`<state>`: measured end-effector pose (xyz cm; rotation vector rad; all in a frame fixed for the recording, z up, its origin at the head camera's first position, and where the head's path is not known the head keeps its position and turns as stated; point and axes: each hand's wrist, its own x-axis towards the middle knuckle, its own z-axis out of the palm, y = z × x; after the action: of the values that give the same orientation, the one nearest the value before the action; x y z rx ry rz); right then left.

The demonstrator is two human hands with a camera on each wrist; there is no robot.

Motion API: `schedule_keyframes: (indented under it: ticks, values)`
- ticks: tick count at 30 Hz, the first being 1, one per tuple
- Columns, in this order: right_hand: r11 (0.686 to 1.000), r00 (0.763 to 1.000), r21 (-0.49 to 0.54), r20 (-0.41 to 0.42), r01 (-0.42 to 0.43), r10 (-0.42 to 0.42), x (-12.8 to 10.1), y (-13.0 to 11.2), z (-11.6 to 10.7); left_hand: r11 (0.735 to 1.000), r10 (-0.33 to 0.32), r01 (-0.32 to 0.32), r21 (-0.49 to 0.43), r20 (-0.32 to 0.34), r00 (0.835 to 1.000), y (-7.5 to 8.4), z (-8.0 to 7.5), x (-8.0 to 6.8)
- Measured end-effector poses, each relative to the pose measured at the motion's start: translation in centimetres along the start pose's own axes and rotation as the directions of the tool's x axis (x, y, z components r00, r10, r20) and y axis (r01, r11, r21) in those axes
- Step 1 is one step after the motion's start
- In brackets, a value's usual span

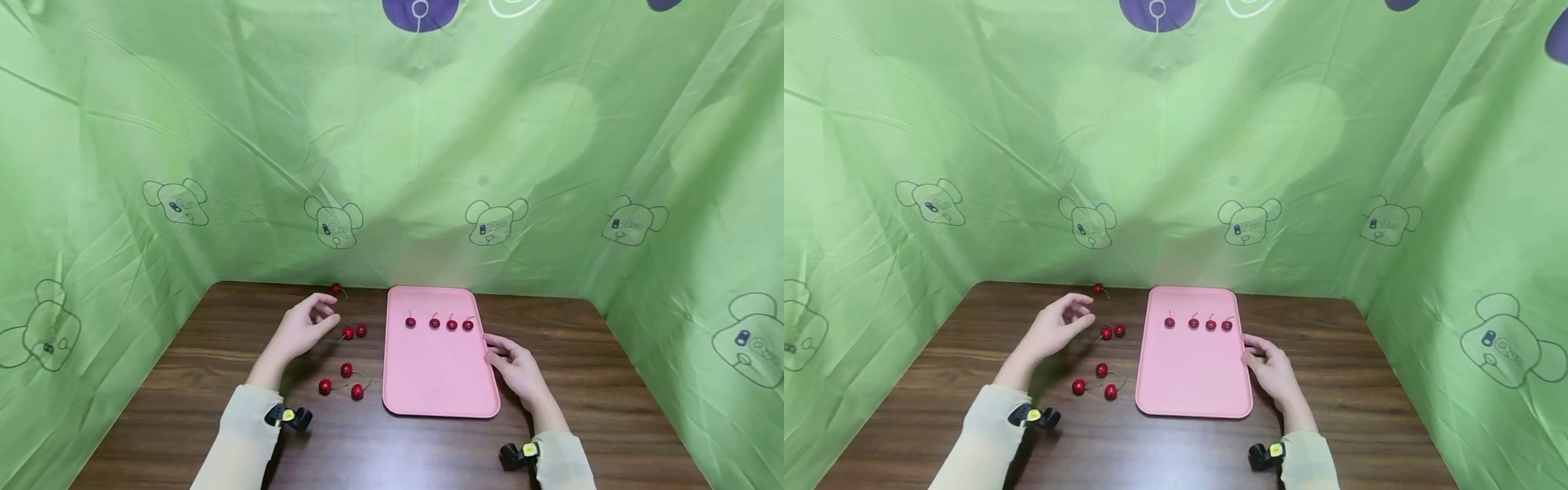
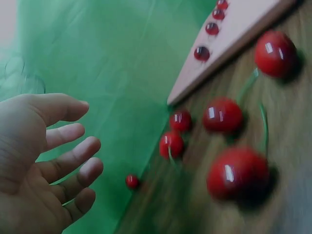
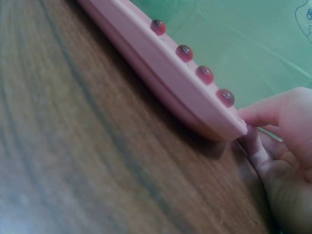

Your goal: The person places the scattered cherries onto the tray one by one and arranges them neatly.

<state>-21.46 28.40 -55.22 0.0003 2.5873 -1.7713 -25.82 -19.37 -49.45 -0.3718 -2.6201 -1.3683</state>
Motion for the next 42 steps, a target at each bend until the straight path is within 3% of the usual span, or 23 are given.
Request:
schedule_keyframes:
  ticks: [7,15,28,33,42]
  values:
    - [1.0,1.0,-0.01,-0.007,0.001,-0.001,0.1,-0.1,0.0,0.997,-0.058,0.058,-0.048,-0.005,0.998,-3.0,-0.7,-1.6]
    - [0.999,1.0,-0.038,-0.014,-0.001,0.001,-0.3,0.1,0.0,0.979,-0.108,0.11,-0.17,0.024,0.994,-5.1,0.5,-1.9]
    - [0.997,1.0,-0.083,-0.018,0.011,-0.012,0.0,0.5,-0.1,0.963,-0.032,0.028,-0.268,-0.011,0.999,-5.9,1.9,-1.6]
    - [0.996,1.0,-0.092,-0.005,0.02,-0.02,0.2,0.2,-0.1,0.967,0.014,-0.014,-0.254,-0.001,1.0,-6.3,2.1,-1.4]
    - [0.996,1.0,-0.088,0.001,0.023,-0.023,0.2,0.2,-0.1,0.98,0.034,-0.023,-0.197,0.05,0.998,-6.3,2.2,-1.4]
